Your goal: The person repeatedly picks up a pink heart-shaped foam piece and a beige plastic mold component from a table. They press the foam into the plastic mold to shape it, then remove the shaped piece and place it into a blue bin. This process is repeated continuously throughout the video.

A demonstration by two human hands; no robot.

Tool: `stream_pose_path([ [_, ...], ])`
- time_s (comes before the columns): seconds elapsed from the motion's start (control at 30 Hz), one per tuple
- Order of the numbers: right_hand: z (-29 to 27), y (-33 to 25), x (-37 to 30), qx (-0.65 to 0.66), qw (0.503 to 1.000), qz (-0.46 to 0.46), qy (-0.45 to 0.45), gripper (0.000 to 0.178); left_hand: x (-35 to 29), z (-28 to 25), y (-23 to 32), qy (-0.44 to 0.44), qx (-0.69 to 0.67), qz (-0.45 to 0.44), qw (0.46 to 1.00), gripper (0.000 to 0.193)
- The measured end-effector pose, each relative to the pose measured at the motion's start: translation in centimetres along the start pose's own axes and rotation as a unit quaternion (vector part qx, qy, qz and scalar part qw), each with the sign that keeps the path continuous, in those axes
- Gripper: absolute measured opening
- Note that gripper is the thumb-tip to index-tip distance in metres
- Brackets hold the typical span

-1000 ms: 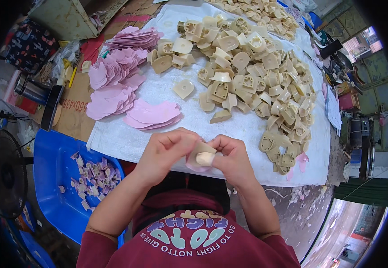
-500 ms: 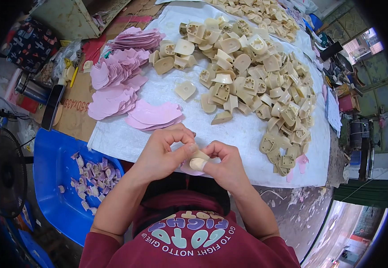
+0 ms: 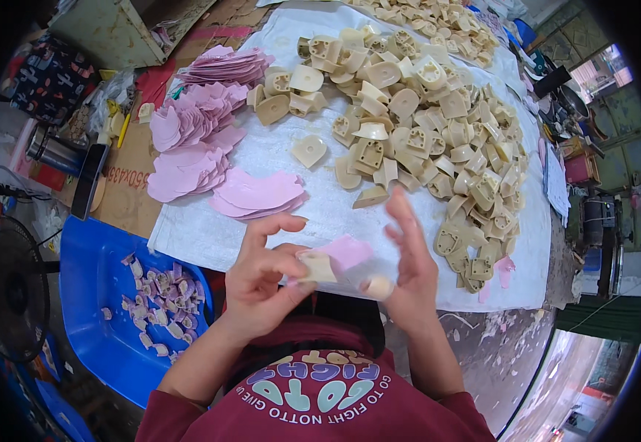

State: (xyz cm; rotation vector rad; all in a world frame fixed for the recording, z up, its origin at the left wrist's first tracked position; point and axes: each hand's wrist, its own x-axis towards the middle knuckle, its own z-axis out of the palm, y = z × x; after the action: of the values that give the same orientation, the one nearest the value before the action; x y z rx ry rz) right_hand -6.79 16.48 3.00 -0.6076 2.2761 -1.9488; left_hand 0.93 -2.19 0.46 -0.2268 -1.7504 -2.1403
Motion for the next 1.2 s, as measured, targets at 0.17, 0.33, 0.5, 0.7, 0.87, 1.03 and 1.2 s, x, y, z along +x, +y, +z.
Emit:
stream_pose_path([
  [0.17,0.8,0.9,-1.7,0.385,0.902,0.192,-0.038,0.042,0.9,0.3,0.9,-0.086,0.113,0.086,0.986,0.024],
  [0.33,-0.4,2.0,-2.4,0.435,0.878,0.184,-0.074,0.026,1.0,0.5,1.1,-0.057,0.167,0.109,0.978,0.026],
  [0.5,0.9,-0.2,-2.4,0.335,0.924,0.179,-0.045,0.024,1.2,0.3,0.6,-0.080,0.262,0.107,0.956,0.034],
  [0.7,1.6,-0.9,-1.7,0.151,0.980,0.116,-0.053,0.025,1.5,0.8,0.1,-0.063,0.323,0.163,0.930,0.037],
  [0.87,1.9,0.0,-1.2,-0.116,0.987,-0.107,-0.031,0.025,1.5,1.6,-1.3,-0.008,0.264,0.130,0.956,0.025],
  [1.03,2.0,1.4,-0.4,-0.071,0.987,-0.145,-0.008,0.019,0.8,2.8,-1.5,0.051,0.039,-0.028,0.998,0.017],
  [1.2,3.0,2.0,-0.2,0.035,0.997,-0.063,-0.011,0.014,1.6,3.3,-0.8,0.017,0.225,0.012,0.974,0.014],
])
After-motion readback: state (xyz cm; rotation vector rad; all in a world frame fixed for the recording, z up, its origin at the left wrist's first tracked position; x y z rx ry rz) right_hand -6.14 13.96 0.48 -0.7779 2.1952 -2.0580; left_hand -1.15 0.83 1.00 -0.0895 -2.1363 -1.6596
